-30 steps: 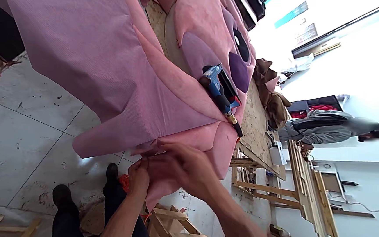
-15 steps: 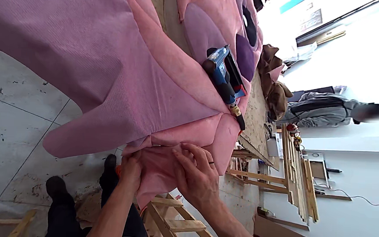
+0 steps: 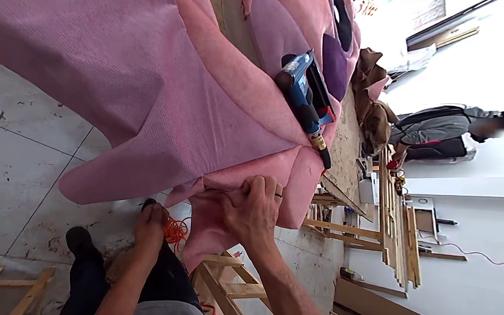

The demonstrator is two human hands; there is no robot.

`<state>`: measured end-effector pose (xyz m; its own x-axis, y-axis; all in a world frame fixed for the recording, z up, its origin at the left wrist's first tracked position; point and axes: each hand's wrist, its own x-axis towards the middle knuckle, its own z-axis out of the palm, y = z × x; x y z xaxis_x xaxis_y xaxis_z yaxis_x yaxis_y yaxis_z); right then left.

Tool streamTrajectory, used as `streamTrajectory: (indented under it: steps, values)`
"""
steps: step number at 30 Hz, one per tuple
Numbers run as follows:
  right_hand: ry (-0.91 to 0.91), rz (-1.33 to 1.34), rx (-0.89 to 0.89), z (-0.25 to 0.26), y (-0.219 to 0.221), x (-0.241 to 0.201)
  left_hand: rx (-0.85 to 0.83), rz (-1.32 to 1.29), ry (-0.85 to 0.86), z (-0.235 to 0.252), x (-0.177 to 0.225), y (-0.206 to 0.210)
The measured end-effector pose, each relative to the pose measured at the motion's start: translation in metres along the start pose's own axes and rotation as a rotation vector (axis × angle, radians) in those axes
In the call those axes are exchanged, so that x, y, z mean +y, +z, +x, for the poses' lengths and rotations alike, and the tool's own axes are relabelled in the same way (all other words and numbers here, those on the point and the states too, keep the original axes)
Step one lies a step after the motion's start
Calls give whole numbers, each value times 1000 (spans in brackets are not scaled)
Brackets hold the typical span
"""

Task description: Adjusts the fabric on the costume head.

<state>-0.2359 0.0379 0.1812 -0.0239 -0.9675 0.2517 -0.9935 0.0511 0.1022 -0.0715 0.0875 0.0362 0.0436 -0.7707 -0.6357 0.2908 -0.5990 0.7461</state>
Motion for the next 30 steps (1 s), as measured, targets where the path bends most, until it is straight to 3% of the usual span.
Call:
streamTrajectory:
  steps: [2,4,5,11,15,21,25,27,30]
  values:
    - [0,-15,-17,0,-1,0,-8,276,324,-41,18,-4]
    - [-9,-10,-14,1,-1,-1,-52,291,595,-65,42,11]
    - [-12,-6,-9,1,-2,-1,-75,298,639,-68,53,23]
    - [-15,-21,22,1,-2,-4,-24,406,253,-14,82,92]
    - [9,-47,9,0,-3,-7,-32,302,297,13,71,101]
    - [58,-108,1,-3,-3,-15,-95,14,223,25,52,113]
    - [62,-122,4,-2,-1,-15,-113,-149,45,30,51,119]
    - [61,-125,17,-1,0,-15,-71,-134,-22,33,53,123]
    - [60,-133,21,-2,2,-14,28,106,47,37,50,128]
